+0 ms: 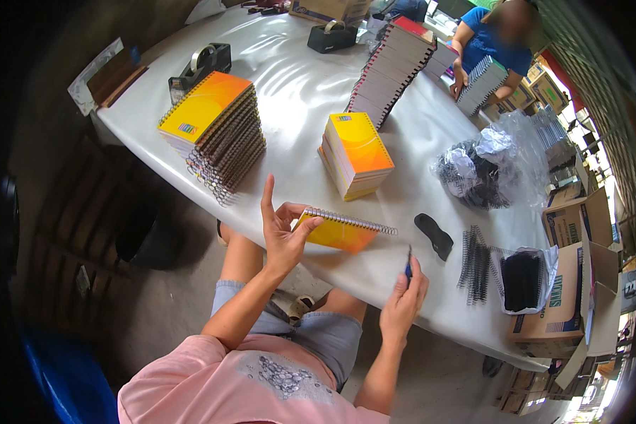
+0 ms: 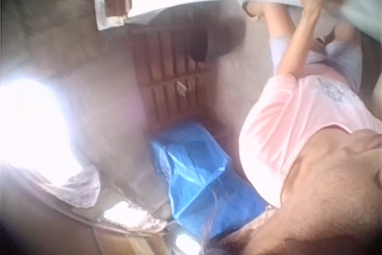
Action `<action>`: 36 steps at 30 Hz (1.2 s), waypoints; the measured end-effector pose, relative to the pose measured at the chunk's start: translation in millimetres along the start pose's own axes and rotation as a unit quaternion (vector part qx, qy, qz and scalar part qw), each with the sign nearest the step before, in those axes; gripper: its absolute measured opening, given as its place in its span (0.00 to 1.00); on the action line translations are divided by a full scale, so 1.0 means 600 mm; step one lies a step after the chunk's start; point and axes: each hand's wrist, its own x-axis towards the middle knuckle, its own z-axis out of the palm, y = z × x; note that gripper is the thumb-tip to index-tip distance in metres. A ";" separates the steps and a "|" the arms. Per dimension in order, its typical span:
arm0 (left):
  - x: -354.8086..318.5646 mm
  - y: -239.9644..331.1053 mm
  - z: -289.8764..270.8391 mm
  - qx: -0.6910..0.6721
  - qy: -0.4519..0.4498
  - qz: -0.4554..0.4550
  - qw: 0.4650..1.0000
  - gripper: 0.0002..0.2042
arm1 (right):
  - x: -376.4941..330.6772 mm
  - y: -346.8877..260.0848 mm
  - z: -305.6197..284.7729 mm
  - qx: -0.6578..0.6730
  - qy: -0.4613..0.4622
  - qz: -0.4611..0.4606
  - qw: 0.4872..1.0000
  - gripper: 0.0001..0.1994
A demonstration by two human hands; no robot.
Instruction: The person assembles spiral notebooks by manually threading metal coils through the punched holes of the paper stacks and using pliers to cut and crimp the ends.
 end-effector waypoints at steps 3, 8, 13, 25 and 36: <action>-0.001 0.017 0.007 -0.018 0.031 0.039 0.999 0.44 | 0.002 -0.112 -0.020 0.096 -0.009 -0.106 0.990 0.16; 0.001 0.041 -0.009 0.079 0.009 0.133 0.988 0.44 | 0.011 -0.164 -0.010 0.062 -0.028 -0.192 0.979 0.17; -0.002 0.052 -0.010 0.098 -0.012 0.151 0.984 0.44 | 0.014 -0.175 -0.012 0.092 -0.041 -0.206 0.973 0.16; 0.007 0.042 -0.026 0.164 -0.025 0.363 0.917 0.41 | -0.001 -0.159 -0.001 0.408 -0.270 -0.019 0.872 0.16; 0.039 0.142 -0.058 0.028 0.119 0.179 0.976 0.13 | 0.039 0.034 0.021 -0.306 -0.082 -0.009 0.949 0.24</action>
